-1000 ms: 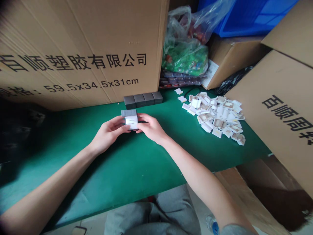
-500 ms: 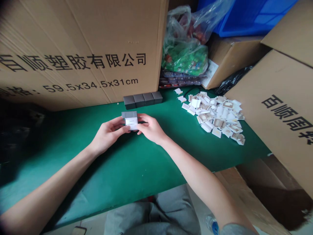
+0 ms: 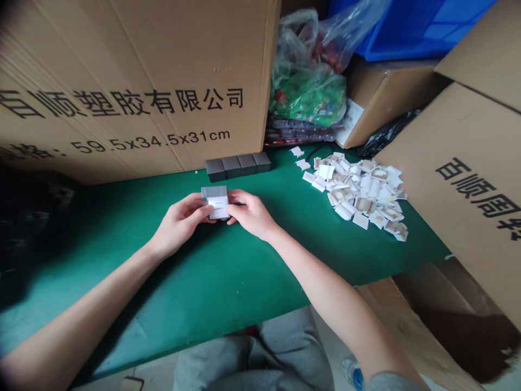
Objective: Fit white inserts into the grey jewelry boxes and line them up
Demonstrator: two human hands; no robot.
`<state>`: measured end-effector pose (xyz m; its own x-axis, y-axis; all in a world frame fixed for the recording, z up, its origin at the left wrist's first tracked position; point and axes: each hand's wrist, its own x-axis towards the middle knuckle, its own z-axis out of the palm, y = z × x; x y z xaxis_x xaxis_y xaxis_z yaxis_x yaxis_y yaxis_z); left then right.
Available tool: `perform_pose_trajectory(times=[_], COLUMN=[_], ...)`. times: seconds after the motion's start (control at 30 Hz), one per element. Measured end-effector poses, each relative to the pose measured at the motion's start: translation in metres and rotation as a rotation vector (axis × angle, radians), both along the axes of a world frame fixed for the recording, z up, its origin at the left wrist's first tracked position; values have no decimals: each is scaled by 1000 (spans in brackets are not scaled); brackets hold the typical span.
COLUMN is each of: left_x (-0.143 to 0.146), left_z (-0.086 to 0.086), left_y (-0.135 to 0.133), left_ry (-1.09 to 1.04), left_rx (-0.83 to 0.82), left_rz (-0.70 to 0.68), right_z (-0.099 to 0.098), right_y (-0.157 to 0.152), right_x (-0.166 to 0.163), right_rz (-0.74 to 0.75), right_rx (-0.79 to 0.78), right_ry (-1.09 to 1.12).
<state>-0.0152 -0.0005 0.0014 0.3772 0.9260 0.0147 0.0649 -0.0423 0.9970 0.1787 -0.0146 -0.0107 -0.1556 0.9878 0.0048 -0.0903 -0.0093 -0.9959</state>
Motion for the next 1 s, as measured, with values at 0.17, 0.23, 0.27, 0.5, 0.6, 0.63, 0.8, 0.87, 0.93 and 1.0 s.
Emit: perform_pose_trajectory(times=[0.17, 0.23, 0.27, 0.5, 0.6, 0.63, 0.8, 0.87, 0.93, 1.0], left_x=[0, 0, 0, 0, 0, 0, -2, -2, -2, -2], left_z=[0, 0, 0, 2, 4, 4, 1, -1, -2, -3], left_y=[0, 0, 0, -1, -2, -2, -1, -1, -1, -1], left_ry=[-7, -8, -9, 15, 29, 26, -3, -5, -1, 4], left_rx=[27, 49, 58, 30, 22, 19, 24, 26, 27, 32], left_rz=[2, 5, 5, 26, 33, 27, -22, -25, -23, -20], right_z=[0, 0, 1, 3, 3, 3, 2, 2, 3, 3], right_y=[0, -1, -1, -2, -2, -2, -3, -4, -5, -5], right_x=[0, 0, 0, 0, 1, 1, 2, 1, 1, 0], right_rz=[11, 18, 20, 26, 33, 37, 65, 64, 56, 54], right_rx=[12, 22, 27, -2, -3, 0, 34, 45, 42, 32], right_ry=[-31, -38, -37, -28, -17, -18, -26, -42, -68, -82])
